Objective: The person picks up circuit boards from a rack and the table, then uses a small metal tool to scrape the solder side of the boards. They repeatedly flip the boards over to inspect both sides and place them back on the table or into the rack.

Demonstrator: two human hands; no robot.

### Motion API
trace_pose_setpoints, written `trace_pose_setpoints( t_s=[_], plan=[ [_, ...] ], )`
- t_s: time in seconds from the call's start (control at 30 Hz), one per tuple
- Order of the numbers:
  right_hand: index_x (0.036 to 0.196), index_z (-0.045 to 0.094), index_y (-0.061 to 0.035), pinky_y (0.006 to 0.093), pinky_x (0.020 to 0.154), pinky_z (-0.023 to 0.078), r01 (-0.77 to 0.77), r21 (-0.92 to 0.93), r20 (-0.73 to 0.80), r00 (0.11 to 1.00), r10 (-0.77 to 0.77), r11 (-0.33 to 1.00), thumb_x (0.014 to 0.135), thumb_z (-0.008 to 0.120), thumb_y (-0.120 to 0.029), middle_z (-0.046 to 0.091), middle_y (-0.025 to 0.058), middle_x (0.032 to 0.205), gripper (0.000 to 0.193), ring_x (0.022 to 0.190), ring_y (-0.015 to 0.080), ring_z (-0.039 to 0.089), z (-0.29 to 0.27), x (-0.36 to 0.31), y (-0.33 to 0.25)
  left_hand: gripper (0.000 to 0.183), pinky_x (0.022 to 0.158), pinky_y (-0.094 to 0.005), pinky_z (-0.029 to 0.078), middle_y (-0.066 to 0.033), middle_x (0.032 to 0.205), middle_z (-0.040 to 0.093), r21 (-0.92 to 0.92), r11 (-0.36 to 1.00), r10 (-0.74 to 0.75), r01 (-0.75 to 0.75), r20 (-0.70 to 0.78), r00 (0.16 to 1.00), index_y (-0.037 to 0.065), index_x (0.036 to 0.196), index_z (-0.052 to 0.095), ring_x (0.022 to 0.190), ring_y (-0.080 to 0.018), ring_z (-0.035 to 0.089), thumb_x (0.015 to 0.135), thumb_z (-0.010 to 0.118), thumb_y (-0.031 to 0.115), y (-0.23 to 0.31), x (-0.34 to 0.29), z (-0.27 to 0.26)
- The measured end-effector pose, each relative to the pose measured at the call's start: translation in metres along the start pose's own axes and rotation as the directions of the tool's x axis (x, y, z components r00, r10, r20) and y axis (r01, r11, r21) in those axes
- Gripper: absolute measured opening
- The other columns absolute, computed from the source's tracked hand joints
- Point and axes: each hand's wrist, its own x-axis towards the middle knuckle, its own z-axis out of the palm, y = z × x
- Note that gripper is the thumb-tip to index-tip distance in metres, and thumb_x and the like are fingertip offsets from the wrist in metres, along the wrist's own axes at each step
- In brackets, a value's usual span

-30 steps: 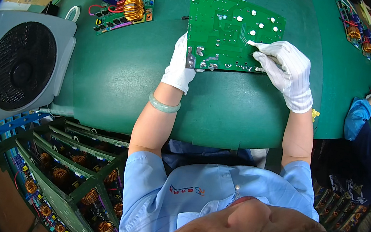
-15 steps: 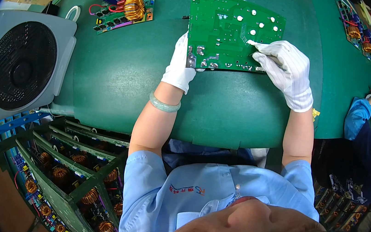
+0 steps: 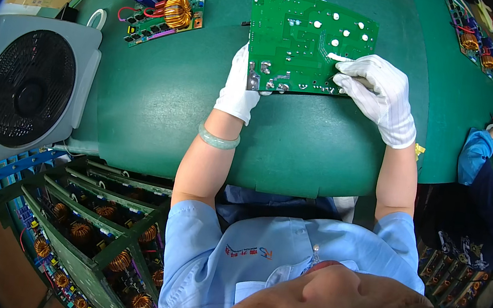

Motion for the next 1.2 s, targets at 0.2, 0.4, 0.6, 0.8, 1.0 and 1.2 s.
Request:
trace_pose_setpoints(
  t_s=[0.2, 0.4, 0.6, 0.8, 1.0, 1.2],
  plan=[
    [0.082, 0.069, -0.0074, 0.0291, 0.055, 0.05, 0.007, -0.126, 0.023, 1.0, -0.004, 0.992, 0.074, 0.081, -0.012, 0.067, 0.0058, 0.073, 0.015, 0.061, 0.0203, 0.063, 0.001, 0.0, 0.001, 0.036, 0.072, -0.0292, 0.058, -0.0059, 0.106, 0.067, -0.057, 0.998, 0.042, -0.038, 0.074, 0.996, 0.005, 0.116, 0.059, 0.09, -0.0145, 0.068, 0.103, 0.044, 0.036, 0.0, -0.004, -0.001],
    [0.083, 0.069, -0.0067, 0.0294, 0.056, 0.05, 0.043, -0.063, 0.056, 0.998, -0.039, 0.997, 0.074, 0.081, -0.014, 0.068, 0.0067, 0.075, 0.017, 0.061, 0.0209, 0.063, -0.001, -0.001, 0.002, 0.034, 0.068, -0.0279, 0.057, -0.0054, 0.104, 0.067, -0.008, 0.998, 0.059, -0.058, 0.09, 0.994, 0.006, 0.114, 0.06, 0.087, -0.0142, 0.068, 0.103, 0.046, 0.035, -0.001, -0.002, -0.002],
    [0.084, 0.068, -0.0037, 0.0289, 0.06, 0.053, -0.018, 0.028, 0.073, 0.997, 0.016, 0.999, 0.076, 0.08, -0.011, 0.071, 0.0086, 0.082, 0.016, 0.067, 0.0211, 0.067, -0.002, -0.002, 0.0, 0.035, 0.049, -0.0254, 0.051, -0.0034, 0.099, 0.067, -0.001, 1.0, -0.003, 0.003, 0.046, 0.999, 0.01, 0.114, 0.059, 0.077, -0.0118, 0.068, 0.102, 0.046, 0.041, 0.002, -0.003, 0.0],
    [0.091, 0.065, 0.0003, 0.026, 0.063, 0.056, -0.254, 0.289, 0.042, 0.967, 0.252, 0.923, 0.085, 0.073, -0.005, 0.073, 0.0094, 0.088, 0.012, 0.072, 0.0165, 0.071, 0.003, -0.01, -0.004, 0.038, 0.048, -0.0256, 0.049, -0.003, 0.098, 0.067, 0.037, 0.999, 0.015, -0.017, 0.054, 0.998, 0.011, 0.115, 0.058, 0.076, -0.0118, 0.068, 0.101, 0.046, 0.044, 0.001, -0.002, 0.0],
    [0.096, 0.064, 0.0004, 0.0244, 0.061, 0.054, -0.319, 0.022, -0.125, 0.939, 0.319, 0.947, 0.094, 0.065, -0.011, 0.072, 0.0077, 0.083, 0.011, 0.065, 0.0135, 0.068, -0.002, 0.0, -0.007, 0.039, 0.049, -0.0292, 0.051, -0.0038, 0.1, 0.067, 0.025, 0.998, 0.052, -0.053, 0.057, 0.997, 0.011, 0.117, 0.059, 0.076, -0.0138, 0.068, 0.1, 0.047, 0.045, -0.001, -0.001, -0.001],
    [0.088, 0.071, -0.004, 0.0241, 0.053, 0.042, -0.513, -0.144, -0.341, 0.828, 0.444, 0.846, 0.097, 0.063, -0.027, 0.057, 0.0023, 0.062, 0.026, 0.055, 0.0074, 0.052, -0.022, -0.003, 0.022, 0.029, 0.062, -0.0351, 0.057, -0.0083, 0.103, 0.067, -0.027, 0.998, 0.052, -0.05, 0.083, 0.995, 0.008, 0.114, 0.059, 0.085, -0.02, 0.068, 0.101, 0.045, 0.03, -0.007, 0.008, -0.015]
  ],
)
